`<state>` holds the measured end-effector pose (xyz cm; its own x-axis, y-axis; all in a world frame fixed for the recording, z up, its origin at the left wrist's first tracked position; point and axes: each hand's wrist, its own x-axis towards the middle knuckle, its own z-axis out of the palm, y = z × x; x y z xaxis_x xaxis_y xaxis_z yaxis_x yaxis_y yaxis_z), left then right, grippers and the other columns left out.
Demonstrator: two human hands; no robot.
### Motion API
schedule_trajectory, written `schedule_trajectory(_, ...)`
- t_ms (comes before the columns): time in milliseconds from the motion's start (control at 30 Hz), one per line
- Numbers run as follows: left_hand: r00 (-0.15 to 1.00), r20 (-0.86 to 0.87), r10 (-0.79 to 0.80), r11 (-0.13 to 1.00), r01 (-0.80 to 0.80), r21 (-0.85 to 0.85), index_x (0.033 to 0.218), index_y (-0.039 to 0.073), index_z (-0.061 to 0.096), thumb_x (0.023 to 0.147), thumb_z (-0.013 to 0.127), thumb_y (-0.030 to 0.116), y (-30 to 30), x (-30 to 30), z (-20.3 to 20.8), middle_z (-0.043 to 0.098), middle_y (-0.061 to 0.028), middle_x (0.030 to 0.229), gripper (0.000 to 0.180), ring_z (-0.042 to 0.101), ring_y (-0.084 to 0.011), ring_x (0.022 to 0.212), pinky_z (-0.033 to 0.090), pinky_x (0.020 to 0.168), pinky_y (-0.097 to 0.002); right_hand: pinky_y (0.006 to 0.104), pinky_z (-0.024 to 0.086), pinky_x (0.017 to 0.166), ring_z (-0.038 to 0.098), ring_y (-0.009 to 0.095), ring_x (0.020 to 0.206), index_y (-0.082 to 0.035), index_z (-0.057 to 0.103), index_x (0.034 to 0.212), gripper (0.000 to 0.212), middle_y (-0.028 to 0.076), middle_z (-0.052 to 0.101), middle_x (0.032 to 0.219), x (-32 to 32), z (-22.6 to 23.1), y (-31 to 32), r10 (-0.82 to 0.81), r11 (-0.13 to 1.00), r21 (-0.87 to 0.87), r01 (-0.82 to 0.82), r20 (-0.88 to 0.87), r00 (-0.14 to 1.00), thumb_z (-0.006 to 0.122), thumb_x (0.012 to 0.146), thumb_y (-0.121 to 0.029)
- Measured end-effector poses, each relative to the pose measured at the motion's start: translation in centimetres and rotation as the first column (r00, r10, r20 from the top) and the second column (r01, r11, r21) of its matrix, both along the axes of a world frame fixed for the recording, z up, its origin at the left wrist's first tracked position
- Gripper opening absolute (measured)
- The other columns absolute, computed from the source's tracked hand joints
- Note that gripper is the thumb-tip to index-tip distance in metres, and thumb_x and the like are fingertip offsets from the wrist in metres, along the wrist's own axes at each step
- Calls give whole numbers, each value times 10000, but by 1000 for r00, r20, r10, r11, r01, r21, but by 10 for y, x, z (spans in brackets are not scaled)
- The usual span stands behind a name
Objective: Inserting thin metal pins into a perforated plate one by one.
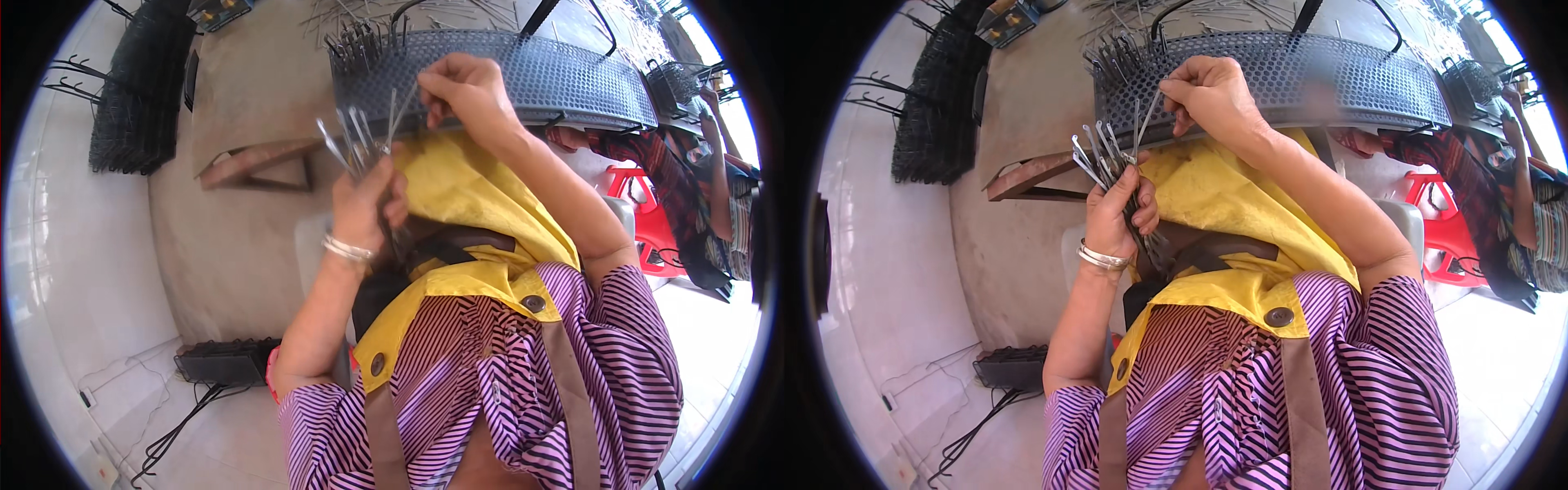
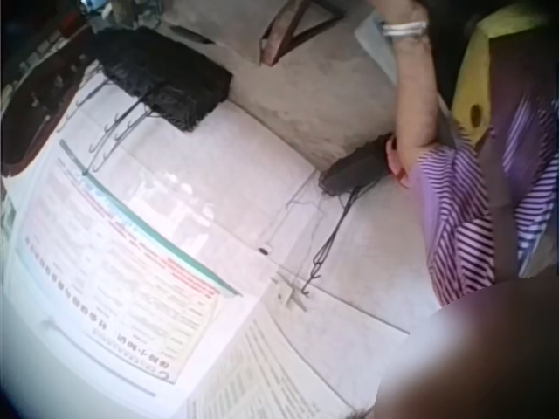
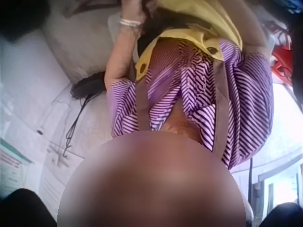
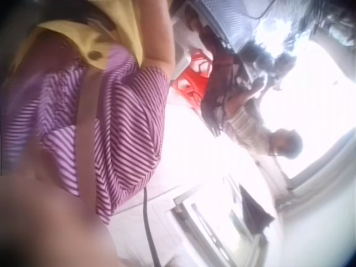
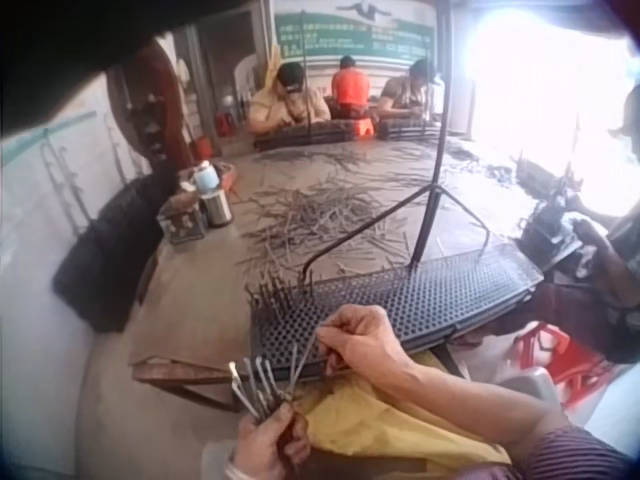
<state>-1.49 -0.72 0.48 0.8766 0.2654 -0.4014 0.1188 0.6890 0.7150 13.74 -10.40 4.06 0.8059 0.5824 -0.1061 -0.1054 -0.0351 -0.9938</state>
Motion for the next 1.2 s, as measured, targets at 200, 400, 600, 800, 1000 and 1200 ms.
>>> schedule_trajectory(200, 1000, 26, -6, 1000, 7, -17, 1056, 24, 483, 826, 538, 187, 2, 2, -4, 462, -48, 618, 287, 375, -105, 407, 281, 365, -229, 223, 436, 462, 557, 161, 480, 52, 562, 757, 119, 109, 578, 640, 8, -2, 1, -92, 990, 103, 98, -57, 994, 542, 762, -65)
schedule_trajectory(400, 999, -4, 33, 994, -34, -106, 1022, 30, 488, 824, 545, 194, 4, 1, -7, 452, -40, 622, 262, 377, -106, 414, 281, 369, -235, 302, 519, 501, 572, 197, 509, 95, 551, 754, 134, 137, 571, 655, 48, -8, 5, -190, 932, 304, 200, -63, 980, 542, 761, -39)
schedule_trajectory(600, 999, -17, 36, 989, -39, -145, 1015, 41, 486, 820, 554, 204, 4, 0, -10, 447, -40, 619, 263, 370, -108, 412, 277, 369, -236, 290, 488, 458, 577, 213, 483, 33, 559, 710, 78, 128, 586, 609, 54, -10, 29, -277, 925, 309, 221, 152, 949, 553, 731, -41)
schedule_trajectory(800, 999, -23, 48, 988, -51, -148, 1013, 45, 487, 818, 557, 206, 5, -1, -9, 445, -37, 616, 263, 367, -103, 411, 278, 371, -232, 227, 474, 487, 571, 97, 540, 11, 561, 802, 50, 49, 573, 622, 72, -25, 40, -363, 918, 322, 231, 450, 816, 553, 758, -12)
schedule_trajectory(1000, 999, -20, 40, 987, -43, -157, 1007, 46, 492, 816, 558, 207, 5, -2, -8, 447, -32, 625, 258, 365, -97, 420, 279, 376, -227, 214, 447, 503, 559, 81, 558, 4, 551, 805, 58, 35, 574, 624, 66, -20, 46, -394, 916, 329, 230, 627, 672, 566, 749, 6)
schedule_trajectory(1200, 998, -42, 40, 989, -45, -143, 1005, 42, 494, 817, 553, 204, 4, -2, -7, 444, -29, 625, 254, 360, -94, 422, 277, 377, -223, 258, 439, 507, 576, 177, 546, -18, 546, 795, 85, 112, 573, 628, 60, -11, 45, -350, 936, 292, 197, 836, 424, 586, 721, -4)
